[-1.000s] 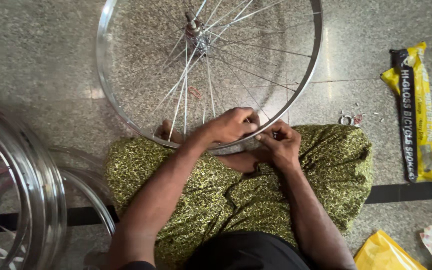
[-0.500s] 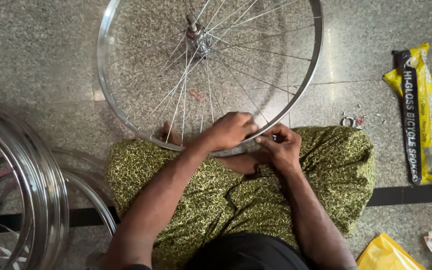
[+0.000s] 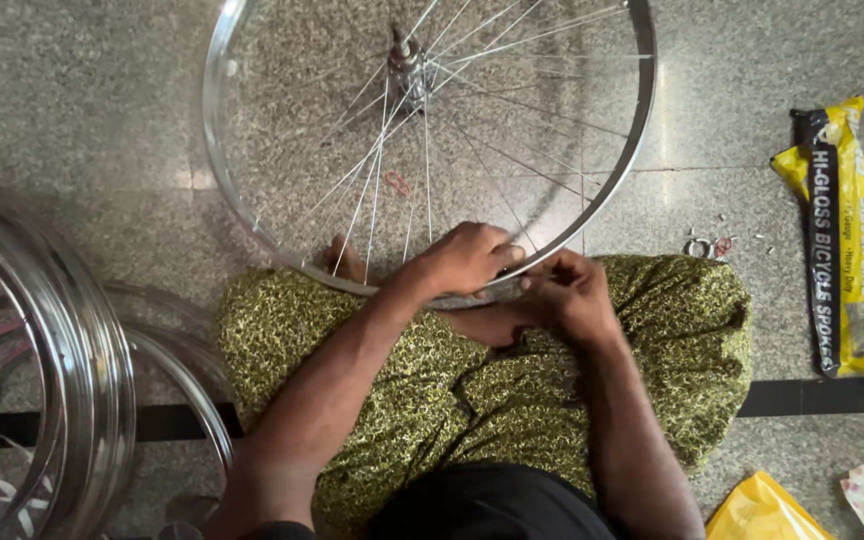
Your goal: The person laces a bicycle wheel by manually threading metal spokes through the hub and into the rim while sitting on the floor.
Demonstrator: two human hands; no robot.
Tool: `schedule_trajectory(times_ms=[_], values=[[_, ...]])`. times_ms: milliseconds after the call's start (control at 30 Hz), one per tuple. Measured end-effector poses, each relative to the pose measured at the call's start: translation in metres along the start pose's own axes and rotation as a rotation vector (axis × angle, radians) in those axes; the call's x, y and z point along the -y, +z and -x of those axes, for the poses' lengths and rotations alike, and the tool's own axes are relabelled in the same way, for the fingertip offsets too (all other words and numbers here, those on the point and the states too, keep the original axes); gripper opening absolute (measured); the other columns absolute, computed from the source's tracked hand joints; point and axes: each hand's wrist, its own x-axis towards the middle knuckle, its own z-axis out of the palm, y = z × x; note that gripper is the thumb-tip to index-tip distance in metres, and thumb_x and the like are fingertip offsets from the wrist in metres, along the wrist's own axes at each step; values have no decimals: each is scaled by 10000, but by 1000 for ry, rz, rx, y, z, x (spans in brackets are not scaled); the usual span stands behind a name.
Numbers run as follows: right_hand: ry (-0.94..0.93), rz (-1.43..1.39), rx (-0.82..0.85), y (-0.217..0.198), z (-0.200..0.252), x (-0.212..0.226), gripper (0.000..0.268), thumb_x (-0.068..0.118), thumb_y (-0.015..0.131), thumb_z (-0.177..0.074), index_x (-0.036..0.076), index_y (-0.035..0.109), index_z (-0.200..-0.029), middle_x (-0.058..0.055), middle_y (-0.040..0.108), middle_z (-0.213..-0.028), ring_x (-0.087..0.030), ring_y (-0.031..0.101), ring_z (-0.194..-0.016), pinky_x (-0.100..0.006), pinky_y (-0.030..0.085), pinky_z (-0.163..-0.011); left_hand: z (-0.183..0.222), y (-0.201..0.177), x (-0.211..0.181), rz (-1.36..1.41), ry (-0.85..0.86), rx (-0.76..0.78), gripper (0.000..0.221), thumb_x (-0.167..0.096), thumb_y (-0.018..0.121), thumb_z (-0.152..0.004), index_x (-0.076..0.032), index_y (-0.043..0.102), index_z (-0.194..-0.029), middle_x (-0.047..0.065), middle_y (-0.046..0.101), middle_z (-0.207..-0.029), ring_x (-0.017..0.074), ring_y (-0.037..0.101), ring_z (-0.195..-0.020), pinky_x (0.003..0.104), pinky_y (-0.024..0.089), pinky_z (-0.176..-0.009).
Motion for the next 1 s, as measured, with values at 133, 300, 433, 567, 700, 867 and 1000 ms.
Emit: schedule_trajectory(times_ms=[133, 300, 433, 567, 700, 867, 1000], values=[[15, -315, -248, -24, -11, 16, 227, -88, 433, -922, -23, 631, -1011, -167, 680, -886, -233, 691, -765, -363, 635, -714, 8, 3, 6, -120, -134, 66, 319, -314, 490, -1057, -50, 656, -1122, 102, 687, -782, 220, 669, -659, 434, 559, -637], [-208, -1014, -311, -53, -42, -18, 288, -56, 435, -1017, -119, 554, -1271, -240, 629, -1086, -271, 663, -888, -311, 622, -792, 21, 4, 15, -303, -155, 80, 312, -279, 531, -1051, -12, 677, -1122, 181, 735, -929, 233, 697, -747, 438, 556, -709], [-219, -902, -317, -50, -64, -34, 264, 9, 476, -1046, -57, 552, -1290, -160, 652, -1031, -206, 652, -830, -285, 607, -718, 33, 11, 30, -346, -215, 20, 219, -120, 558, -985, -17, 671, -1141, 151, 720, -923, 221, 678, -721, 426, 576, -701], [-230, -855, -390, -41, -88, -50, 249, 13, 555, -1062, -70, 573, -1296, -135, 664, -974, -190, 626, -785, -287, 564, -676, 49, 13, 36, -449, -248, -107, 243, -125, 512, -1010, -3, 619, -1190, 127, 655, -838, 192, 625, -627, 381, 561, -562], [-191, -913, -401, -39, -104, -59, 244, 44, 524, -1052, -41, 584, -1272, -105, 654, -894, -175, 617, -732, -293, 549, -624, 40, 3, 24, -399, -183, -456, 367, -314, 614, -1015, 25, 616, -1157, 101, 629, -822, 165, 571, -593, 320, 501, -503], [-174, -850, -442, -34, -113, -66, 203, 23, 530, -1038, -8, 577, -1233, -93, 640, -864, -174, 607, -695, -297, 537, -596, -58, -14, 28, 609, -73, -842, 374, -244, 673, -947, 50, 578, -1156, 68, 696, -816, 136, 678, -617, 272, 552, -498], [-121, -846, -499, -37, -120, -70, 196, 34, 536, -1033, 9, 574, -1223, -82, 622, -825, -159, 578, -652, -287, 516, -561, -136, -31, 55, 1370, 183, -870, 254, -174, 662, -938, 23, 623, -1094, 77, 684, -843, 194, 694, -656, 340, 575, -523]])
